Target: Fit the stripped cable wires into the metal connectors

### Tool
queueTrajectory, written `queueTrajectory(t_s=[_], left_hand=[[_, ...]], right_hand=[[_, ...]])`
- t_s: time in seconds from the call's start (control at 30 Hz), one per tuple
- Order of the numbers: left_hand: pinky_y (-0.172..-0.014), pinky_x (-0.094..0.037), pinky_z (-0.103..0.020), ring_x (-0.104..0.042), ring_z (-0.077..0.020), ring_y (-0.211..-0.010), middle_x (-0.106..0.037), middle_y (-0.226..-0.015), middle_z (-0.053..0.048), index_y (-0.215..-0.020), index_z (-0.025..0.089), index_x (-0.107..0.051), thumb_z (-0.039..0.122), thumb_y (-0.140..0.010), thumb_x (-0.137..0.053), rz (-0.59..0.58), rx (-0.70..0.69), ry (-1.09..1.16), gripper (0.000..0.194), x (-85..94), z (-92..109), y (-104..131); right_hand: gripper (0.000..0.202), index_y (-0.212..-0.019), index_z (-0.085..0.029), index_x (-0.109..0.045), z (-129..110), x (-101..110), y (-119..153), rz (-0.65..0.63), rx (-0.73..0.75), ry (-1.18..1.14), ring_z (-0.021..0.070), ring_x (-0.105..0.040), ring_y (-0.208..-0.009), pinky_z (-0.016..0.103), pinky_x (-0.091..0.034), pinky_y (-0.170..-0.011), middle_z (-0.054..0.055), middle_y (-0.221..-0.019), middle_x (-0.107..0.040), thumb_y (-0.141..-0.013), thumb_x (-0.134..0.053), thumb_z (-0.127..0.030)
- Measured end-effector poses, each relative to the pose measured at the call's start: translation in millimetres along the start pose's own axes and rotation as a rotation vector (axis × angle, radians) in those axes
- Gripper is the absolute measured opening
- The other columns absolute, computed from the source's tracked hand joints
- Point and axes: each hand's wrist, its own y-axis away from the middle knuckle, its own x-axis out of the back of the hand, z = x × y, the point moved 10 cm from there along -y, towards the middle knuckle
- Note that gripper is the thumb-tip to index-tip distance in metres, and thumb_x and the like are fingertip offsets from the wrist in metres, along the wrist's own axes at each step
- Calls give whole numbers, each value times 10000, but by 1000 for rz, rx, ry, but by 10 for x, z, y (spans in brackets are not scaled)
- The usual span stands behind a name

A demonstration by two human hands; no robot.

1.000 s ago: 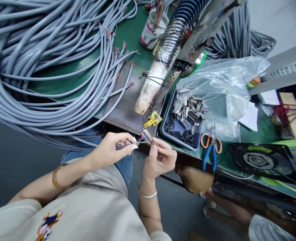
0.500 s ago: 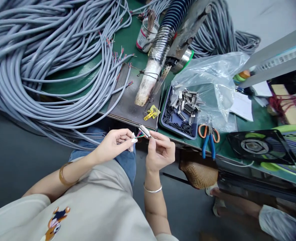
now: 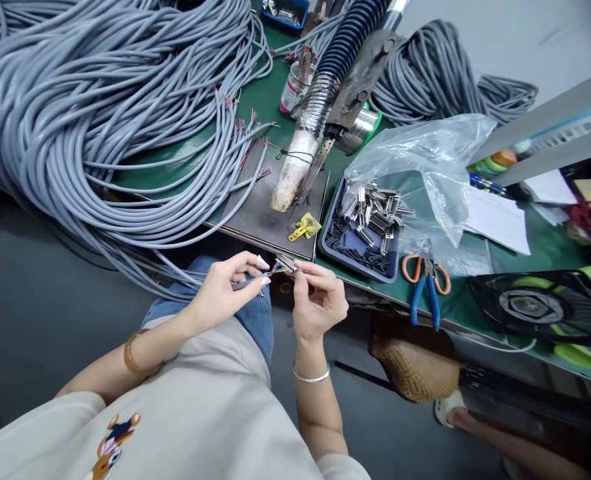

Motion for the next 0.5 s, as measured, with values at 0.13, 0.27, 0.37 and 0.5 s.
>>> queueTrajectory(t_s=[0.13,0.27,0.37,0.5], left_hand=[[-678,-567,-196,-719,-137,-772,-765,-920,-57,-1059,160,-713,267,-870,-734,44,-44,-63,219,0,28,-57],[-641,-544,-183,-680,-113,-700,-756,-865,-52,-955,140,-725,258,-869,-724,29,-38,-48,146,-22,81,-169],[-558,-486,-172,-586,-66,-572,-744,-834,-39,-953,128,-728,260,-873,-728,19,-10,-17,155,-23,65,-240],[-518,-459,-193,-529,-65,-532,-708,-784,-35,-925,124,-736,299,-878,-742,23,29,-4,182,-9,-23,-302]], right_hand=[[101,-935,-219,-644,30,11,-48,-57,13,56,193,-808,-873,325,-685,-718,39,-957,-810,-922,-708,-142],[132,-948,-229,-644,61,24,-68,-58,33,117,188,-809,-876,331,-680,-743,33,-979,-816,-913,-713,-122],[164,-947,-240,-645,37,14,-46,-48,100,208,182,-810,-852,317,-673,-727,22,-976,-822,-895,-734,-112],[214,-934,-236,-656,-15,5,-2,-30,215,320,168,-809,-793,269,-655,-691,18,-954,-831,-843,-793,-98]])
